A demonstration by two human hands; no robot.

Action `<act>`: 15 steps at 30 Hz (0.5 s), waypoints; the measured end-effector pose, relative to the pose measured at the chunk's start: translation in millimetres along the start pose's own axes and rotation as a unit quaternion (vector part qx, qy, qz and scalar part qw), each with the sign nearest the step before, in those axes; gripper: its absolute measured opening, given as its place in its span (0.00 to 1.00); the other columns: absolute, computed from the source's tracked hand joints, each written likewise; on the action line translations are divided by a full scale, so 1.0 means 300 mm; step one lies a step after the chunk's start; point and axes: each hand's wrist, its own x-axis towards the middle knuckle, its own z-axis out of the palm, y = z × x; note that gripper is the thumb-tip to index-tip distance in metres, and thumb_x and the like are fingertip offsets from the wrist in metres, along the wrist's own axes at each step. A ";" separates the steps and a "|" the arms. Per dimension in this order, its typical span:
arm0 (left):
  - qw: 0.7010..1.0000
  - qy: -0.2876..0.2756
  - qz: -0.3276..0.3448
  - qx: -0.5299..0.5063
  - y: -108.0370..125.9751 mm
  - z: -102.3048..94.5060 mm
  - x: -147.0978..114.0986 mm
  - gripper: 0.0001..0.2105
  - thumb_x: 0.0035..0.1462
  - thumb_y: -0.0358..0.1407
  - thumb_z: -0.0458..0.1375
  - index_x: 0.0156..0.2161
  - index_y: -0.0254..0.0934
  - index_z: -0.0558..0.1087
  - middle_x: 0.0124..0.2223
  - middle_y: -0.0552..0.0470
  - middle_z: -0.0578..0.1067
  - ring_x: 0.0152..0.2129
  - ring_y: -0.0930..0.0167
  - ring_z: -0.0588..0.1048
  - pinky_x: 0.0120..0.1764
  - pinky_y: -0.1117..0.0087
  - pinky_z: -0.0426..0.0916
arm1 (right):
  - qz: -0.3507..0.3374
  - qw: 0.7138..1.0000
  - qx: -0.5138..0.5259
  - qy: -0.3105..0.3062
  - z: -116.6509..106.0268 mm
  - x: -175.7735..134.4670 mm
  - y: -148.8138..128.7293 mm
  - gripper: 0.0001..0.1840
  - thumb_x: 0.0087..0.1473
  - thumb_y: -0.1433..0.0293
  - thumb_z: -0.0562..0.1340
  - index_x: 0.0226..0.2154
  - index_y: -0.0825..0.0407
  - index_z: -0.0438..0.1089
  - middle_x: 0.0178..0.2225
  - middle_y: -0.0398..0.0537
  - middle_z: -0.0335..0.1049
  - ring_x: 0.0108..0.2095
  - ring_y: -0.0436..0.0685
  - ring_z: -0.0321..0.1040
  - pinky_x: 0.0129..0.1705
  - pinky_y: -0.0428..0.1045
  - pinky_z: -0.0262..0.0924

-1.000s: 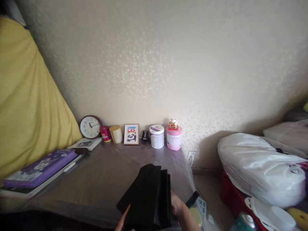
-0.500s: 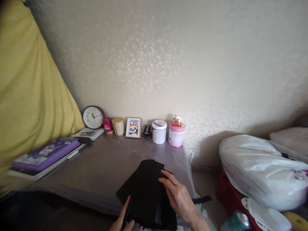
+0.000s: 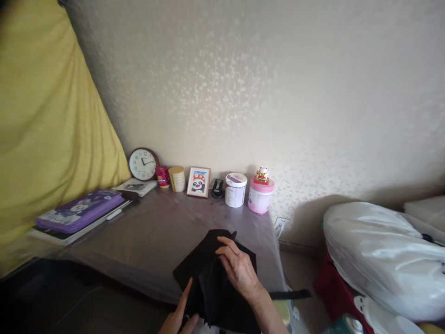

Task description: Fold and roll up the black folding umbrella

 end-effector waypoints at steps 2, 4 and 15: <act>0.999 -0.009 -0.018 0.036 0.002 0.004 0.005 0.39 0.57 0.43 0.48 0.64 0.28 0.30 0.43 0.42 0.77 0.39 0.64 0.76 0.42 0.69 0.66 | -0.010 1.000 0.004 0.016 0.051 0.040 0.000 0.11 0.60 0.73 0.49 0.40 0.49 0.65 0.53 0.51 0.61 0.48 0.52 0.65 0.47 0.48 0.63; 0.995 -0.018 -0.042 0.089 0.006 0.009 0.010 0.37 0.57 0.41 0.47 0.63 0.25 0.31 0.43 0.38 0.76 0.39 0.63 0.76 0.40 0.69 0.65 | -0.014 1.000 -0.001 0.022 0.102 0.073 0.004 0.11 0.60 0.73 0.49 0.40 0.49 0.65 0.53 0.51 0.61 0.48 0.52 0.65 0.47 0.47 0.64; 0.962 -0.027 -0.133 0.238 0.046 0.058 0.026 0.32 0.57 0.36 0.45 0.63 0.25 0.40 0.48 0.34 0.73 0.44 0.58 0.73 0.43 0.64 0.64 | -0.011 0.993 -0.108 -0.052 0.266 0.119 0.060 0.10 0.60 0.73 0.50 0.38 0.50 0.66 0.56 0.51 0.57 0.46 0.54 0.67 0.42 0.47 0.66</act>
